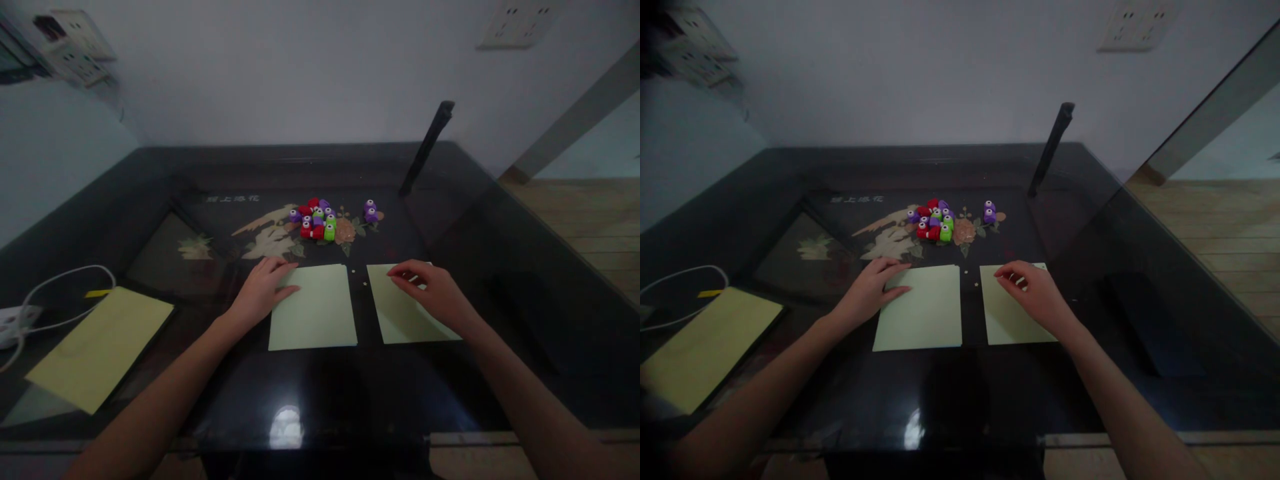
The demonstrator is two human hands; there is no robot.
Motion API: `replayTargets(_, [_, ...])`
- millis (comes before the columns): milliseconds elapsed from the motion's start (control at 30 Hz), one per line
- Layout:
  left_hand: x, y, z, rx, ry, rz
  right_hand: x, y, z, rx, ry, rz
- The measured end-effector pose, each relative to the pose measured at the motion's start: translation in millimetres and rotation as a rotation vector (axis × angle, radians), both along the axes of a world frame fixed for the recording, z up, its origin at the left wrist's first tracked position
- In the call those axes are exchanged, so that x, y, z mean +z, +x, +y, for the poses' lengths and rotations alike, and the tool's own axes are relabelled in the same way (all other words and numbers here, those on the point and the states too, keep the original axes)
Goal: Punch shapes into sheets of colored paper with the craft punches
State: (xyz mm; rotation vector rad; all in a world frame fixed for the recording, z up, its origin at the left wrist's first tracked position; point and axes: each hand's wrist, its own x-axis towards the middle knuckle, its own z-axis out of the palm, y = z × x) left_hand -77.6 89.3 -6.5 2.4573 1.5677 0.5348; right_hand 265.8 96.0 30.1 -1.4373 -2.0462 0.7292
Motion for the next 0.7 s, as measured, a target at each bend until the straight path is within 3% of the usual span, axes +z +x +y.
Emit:
replayTargets(167, [0.1, -2, 2, 0.015, -0.006, -0.061, -1.2, -16, 3, 0.128, -0.042, -0.020])
replayTargets(300, [2.7, -1, 0, 0.006, -0.012, -0.120, 4.6, -38, 26, 0.175, -0.022, -0.052])
replayTargets(533, [5.8, 2, -2, 0.030, -0.065, -0.219, -4.5, -100, 94, 0.071, 0.096, -0.140])
replayTargets(700, [6.3, -1, 0, 0.136, -0.085, -0.328, -17.0, -124, 107, 0.004, 0.151, -0.211])
